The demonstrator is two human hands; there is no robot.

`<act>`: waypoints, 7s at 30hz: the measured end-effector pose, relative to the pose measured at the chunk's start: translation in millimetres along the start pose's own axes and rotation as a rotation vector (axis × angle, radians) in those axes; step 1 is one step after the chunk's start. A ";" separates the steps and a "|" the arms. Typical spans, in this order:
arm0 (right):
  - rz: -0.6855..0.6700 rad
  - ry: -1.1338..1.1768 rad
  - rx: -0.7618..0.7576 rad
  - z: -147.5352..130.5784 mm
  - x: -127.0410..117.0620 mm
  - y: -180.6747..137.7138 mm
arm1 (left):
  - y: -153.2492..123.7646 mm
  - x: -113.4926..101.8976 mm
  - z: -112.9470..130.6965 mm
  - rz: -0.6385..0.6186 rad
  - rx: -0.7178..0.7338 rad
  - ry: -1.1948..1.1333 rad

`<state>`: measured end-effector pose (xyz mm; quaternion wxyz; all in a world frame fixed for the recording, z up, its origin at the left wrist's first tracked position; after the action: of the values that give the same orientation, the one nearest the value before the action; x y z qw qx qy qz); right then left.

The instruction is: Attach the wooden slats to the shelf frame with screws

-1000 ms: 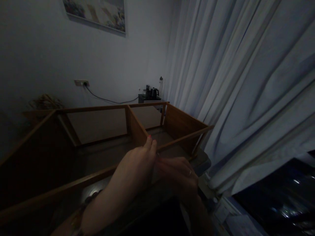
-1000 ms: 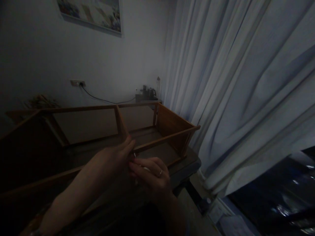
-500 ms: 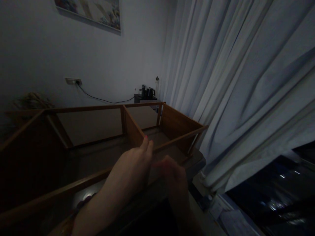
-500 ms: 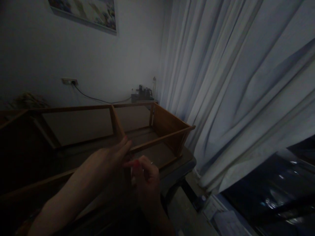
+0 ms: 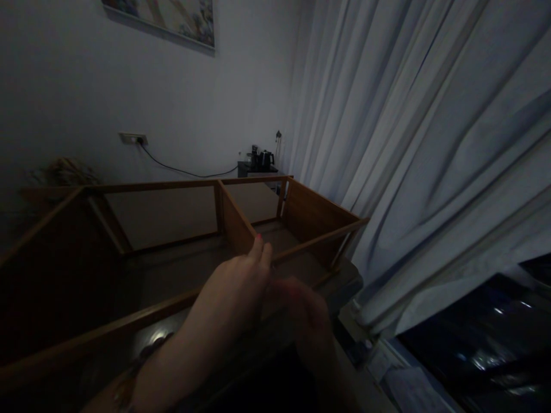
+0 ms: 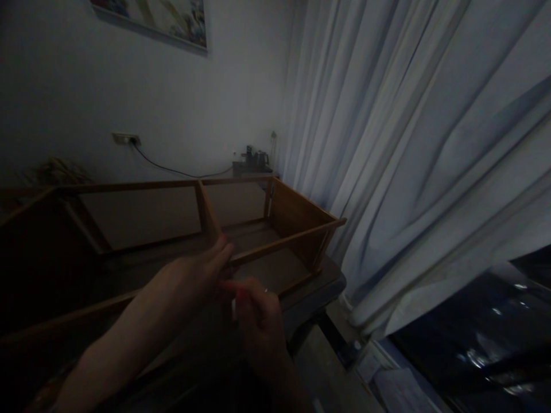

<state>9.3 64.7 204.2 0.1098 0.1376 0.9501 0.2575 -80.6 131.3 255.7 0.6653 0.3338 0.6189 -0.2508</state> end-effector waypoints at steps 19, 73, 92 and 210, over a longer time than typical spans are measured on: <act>0.343 -0.687 -0.556 -21.0 -22.2 -4.9 | 0.1 0.9 2.4 0.039 0.039 0.136; 0.451 -0.292 -0.413 2.1 0.1 0.9 | 0.4 -0.7 2.7 0.016 0.022 0.105; 0.307 -0.828 -0.573 -24.5 -11.1 -2.9 | 2.7 6.1 0.9 -0.001 0.021 0.077; 0.269 -0.375 -0.438 -11.6 -12.9 -2.1 | 2.4 -4.8 5.9 -0.087 -0.006 0.030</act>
<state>17.7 53.6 214.6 0.2749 0.2800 0.8087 0.4382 -75.5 128.0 260.8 0.6453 0.3084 0.6435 -0.2728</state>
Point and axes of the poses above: each hand's wrist, its own y-axis towards the middle knuckle, its own x-axis out of the palm, z = x × y, the point moved 6 cm from there along y, towards the middle knuckle, and after that the axes turned 1 degree about -z, right-handed, at the moved point
